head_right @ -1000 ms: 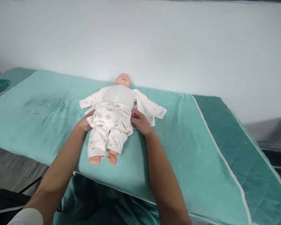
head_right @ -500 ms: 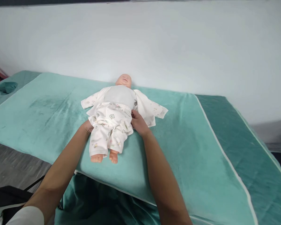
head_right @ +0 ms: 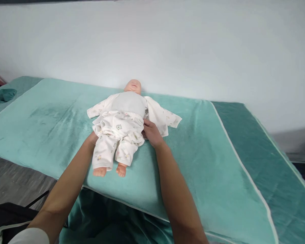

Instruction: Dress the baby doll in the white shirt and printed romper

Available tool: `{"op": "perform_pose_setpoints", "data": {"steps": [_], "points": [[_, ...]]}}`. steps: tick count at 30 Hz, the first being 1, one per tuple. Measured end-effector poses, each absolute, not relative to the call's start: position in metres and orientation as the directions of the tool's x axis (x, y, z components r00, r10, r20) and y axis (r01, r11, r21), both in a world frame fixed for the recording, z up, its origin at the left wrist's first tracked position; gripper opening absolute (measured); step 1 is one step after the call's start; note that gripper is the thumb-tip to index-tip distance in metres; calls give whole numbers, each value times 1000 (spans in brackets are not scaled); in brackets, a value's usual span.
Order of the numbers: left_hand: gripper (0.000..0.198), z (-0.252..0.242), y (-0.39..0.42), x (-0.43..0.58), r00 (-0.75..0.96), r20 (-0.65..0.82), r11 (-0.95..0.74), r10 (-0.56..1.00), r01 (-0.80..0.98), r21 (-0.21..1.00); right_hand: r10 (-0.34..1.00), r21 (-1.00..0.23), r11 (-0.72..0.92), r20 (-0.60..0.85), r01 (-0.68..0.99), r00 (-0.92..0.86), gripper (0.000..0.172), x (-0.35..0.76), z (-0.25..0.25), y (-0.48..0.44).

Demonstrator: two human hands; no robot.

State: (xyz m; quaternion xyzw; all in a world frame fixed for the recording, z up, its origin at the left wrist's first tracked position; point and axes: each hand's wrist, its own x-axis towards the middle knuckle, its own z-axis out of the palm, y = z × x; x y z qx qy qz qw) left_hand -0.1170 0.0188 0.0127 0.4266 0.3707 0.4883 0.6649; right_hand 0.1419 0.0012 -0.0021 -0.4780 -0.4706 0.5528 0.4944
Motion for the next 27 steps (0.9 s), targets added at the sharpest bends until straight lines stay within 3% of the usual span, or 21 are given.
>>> {"op": "perform_pose_setpoints", "data": {"steps": [6, 13, 16, 19, 23, 25, 27], "points": [[18, 10, 29, -133, 225, -54, 167, 973, -521, 837, 984, -953, -139, -164, -271, 72, 17, 143, -1, 5], [33, 7, 32, -140, 230, -122, 221, 966, -477, 851, 988, -934, -94, -130, -344, 86, 13, 158, 1, 7], [36, 4, 35, -137, 258, -77, 166, 963, -342, 925, 995, -968, -93, -97, -231, 9, 23, 165, 4, 3], [30, 1, 40, -132, 169, 108, -77, 980, -179, 981, 997, -999, -22, -20, -26, -74, 38, 167, 3, 3], [16, 8, 44, -123, 114, 447, -461, 887, 150, 875, 927, -903, 366, 376, 226, 0, 38, 162, -1, 5], [11, 16, 44, -118, 200, 456, -494, 867, 228, 839, 874, -847, 448, 482, 287, 58, 37, 158, -2, 5], [11, 25, 47, -114, 240, 405, -464, 882, 302, 833, 893, -873, 392, 436, 290, 108, 36, 153, -1, 7]]}}
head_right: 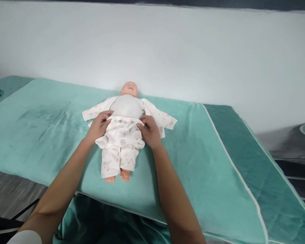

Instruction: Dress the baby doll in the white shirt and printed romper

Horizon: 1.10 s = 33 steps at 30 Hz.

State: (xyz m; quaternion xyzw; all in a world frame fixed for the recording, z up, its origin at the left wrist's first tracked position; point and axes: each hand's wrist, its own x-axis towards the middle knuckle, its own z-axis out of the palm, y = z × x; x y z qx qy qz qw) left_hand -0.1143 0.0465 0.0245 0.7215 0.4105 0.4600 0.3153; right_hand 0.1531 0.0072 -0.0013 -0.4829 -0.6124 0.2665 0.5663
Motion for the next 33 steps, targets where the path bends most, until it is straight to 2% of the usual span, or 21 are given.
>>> {"op": "perform_pose_setpoints", "data": {"steps": [3, 5, 7, 9, 11, 13, 16, 18, 20, 22, 25, 30, 33], "points": [[13, 33, 62, -107, 143, 362, -388, 921, 429, 816, 935, -923, 235, 300, 305, 188, 37, 148, 4, 19], [13, 33, 80, -101, 52, 363, -347, 930, 450, 823, 934, -927, 182, 267, 327, 239, 39, 147, 8, 33], [13, 28, 97, -95, -45, 338, -292, 940, 404, 867, 936, -947, 151, 229, 285, 268, 44, 146, 9, 48], [15, 19, 109, -91, -116, 243, -194, 963, 326, 925, 955, -979, 95, 141, 179, 262, 48, 147, 8, 59], [14, 12, 113, -92, -80, 149, -123, 986, 263, 957, 970, -993, 41, 66, 110, 236, 50, 147, 5, 63], [13, 11, 112, -95, 42, 171, -176, 984, 259, 950, 968, -986, 75, 109, 151, 227, 45, 149, 3, 64], [13, 21, 111, -100, 200, 383, -431, 902, 335, 838, 911, -896, 293, 368, 335, 187, 37, 153, 5, 69], [12, 32, 113, -101, 304, 460, -548, 835, 378, 746, 862, -799, 418, 499, 434, 90, 38, 156, 8, 76], [13, 42, 117, -101, 408, 430, -580, 805, 389, 716, 856, -757, 470, 517, 454, -23, 41, 159, 11, 85], [15, 47, 122, -100, 458, 371, -559, 808, 397, 728, 872, -767, 471, 480, 435, -99, 42, 160, 14, 92], [14, 48, 133, -99, 412, 322, -494, 852, 434, 753, 883, -763, 454, 453, 461, -120, 39, 160, 18, 98], [14, 48, 164, -92, 211, 326, -389, 921, 512, 766, 909, -664, 303, 418, 684, 2, 30, 162, 25, 119], [21, 47, 176, -84, 101, 270, -281, 957, 546, 790, 928, -726, 206, 358, 656, 104, 29, 164, 23, 135]]}}
